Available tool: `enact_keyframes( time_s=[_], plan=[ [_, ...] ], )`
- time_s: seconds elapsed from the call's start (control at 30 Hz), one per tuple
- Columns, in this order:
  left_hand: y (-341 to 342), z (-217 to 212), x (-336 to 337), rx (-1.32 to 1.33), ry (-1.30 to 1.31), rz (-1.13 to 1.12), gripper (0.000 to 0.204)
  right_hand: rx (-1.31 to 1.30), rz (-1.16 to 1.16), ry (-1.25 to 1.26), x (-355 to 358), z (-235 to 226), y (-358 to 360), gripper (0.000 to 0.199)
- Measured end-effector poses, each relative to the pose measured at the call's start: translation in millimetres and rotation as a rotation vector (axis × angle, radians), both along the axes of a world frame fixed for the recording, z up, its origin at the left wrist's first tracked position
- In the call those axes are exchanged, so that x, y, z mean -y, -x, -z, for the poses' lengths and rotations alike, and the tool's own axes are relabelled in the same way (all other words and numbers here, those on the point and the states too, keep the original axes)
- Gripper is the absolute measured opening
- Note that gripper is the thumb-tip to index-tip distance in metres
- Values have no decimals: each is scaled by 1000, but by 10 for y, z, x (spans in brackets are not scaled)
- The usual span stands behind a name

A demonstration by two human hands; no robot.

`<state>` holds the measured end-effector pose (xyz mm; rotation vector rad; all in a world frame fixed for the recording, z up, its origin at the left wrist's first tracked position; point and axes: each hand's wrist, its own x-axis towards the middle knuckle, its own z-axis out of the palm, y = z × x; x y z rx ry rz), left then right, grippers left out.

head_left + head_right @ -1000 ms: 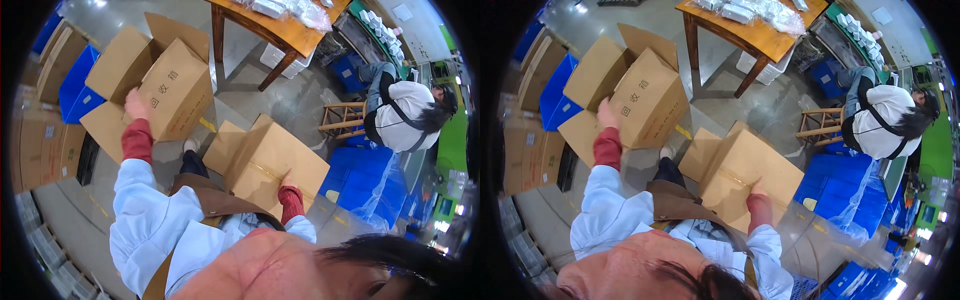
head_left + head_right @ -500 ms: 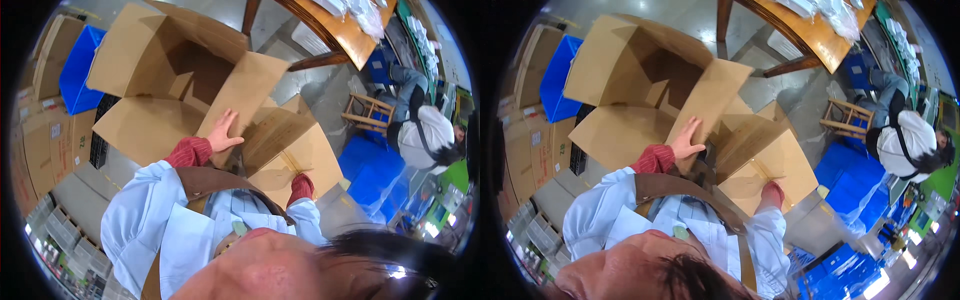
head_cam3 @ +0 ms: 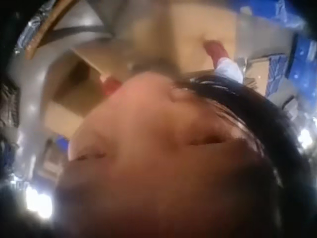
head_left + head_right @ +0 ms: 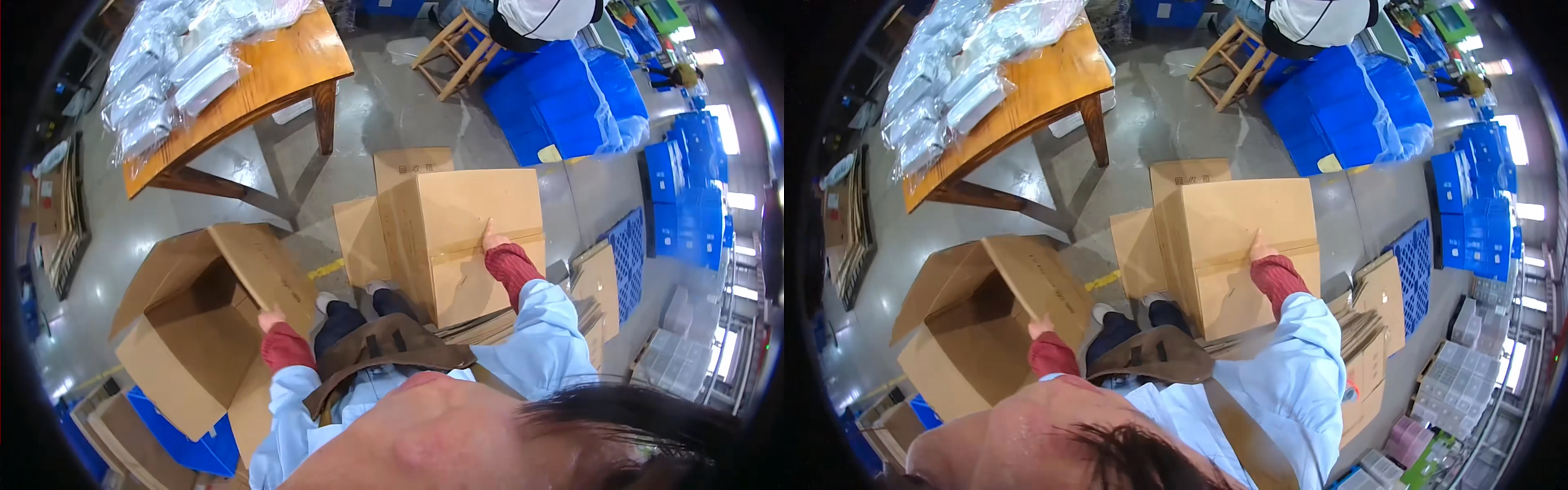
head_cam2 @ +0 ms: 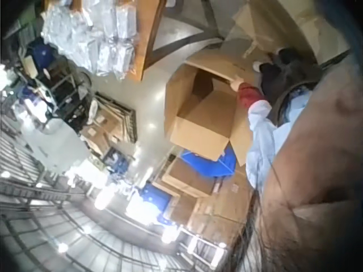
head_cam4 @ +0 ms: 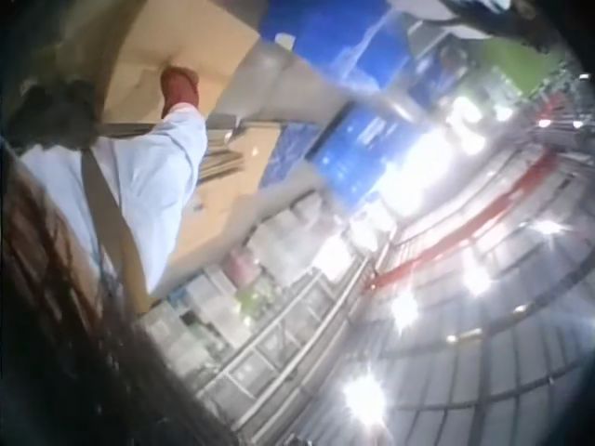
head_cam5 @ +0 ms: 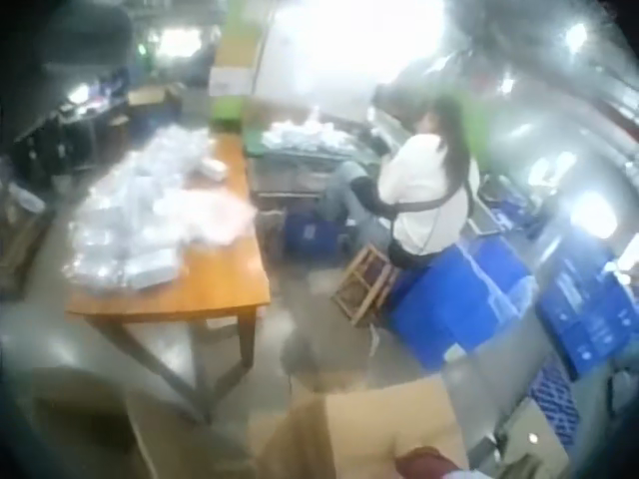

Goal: Assembling and sealing cardboard boxes using a tape dispenser in a factory setting.

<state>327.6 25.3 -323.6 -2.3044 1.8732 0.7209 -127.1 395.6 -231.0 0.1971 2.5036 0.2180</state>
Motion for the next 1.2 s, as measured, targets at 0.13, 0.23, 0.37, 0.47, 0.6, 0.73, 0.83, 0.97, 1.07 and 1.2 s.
enact_keyframes(
  time_s=[0.13, 0.23, 0.37, 0.47, 0.6, 0.73, 0.83, 0.97, 1.07, 1.2],
  plan=[
    [-462, 32, 1461, -149, -40, -88, 37, 110, -15, -5, 37, -193, -59, 63],
    [-400, 130, 2325, -10, -199, 84, 38, -214, 566, 60, -105, 89, -108, 51],
    [-917, 378, 3216, 230, -388, 114, 55, 430, 40, 443, 426, -250, 382, 37],
    [-890, 60, 3218, 391, -502, 619, 52, 97, 270, 201, 899, -592, 43, 33],
    [-241, -242, 2843, 542, -578, 1075, 48, -452, 656, 265, 593, -339, 0, 48],
    [437, -271, 2837, 704, -563, 1469, 45, -448, 853, 403, 650, -303, -228, 50],
    [1879, -794, 1362, -194, -333, 1687, 35, -470, 849, 291, 456, 199, -137, 50],
    [3214, -1131, -594, -984, -154, 2125, 39, -505, 855, 326, 274, 476, -149, 50],
    [3730, -1063, -1555, -944, -134, 2085, 48, -509, 952, 438, 555, 288, -115, 61],
    [3986, -419, -2044, -781, 23, 1970, 59, -476, 1058, 615, 545, 121, -49, 72]
  ],
)
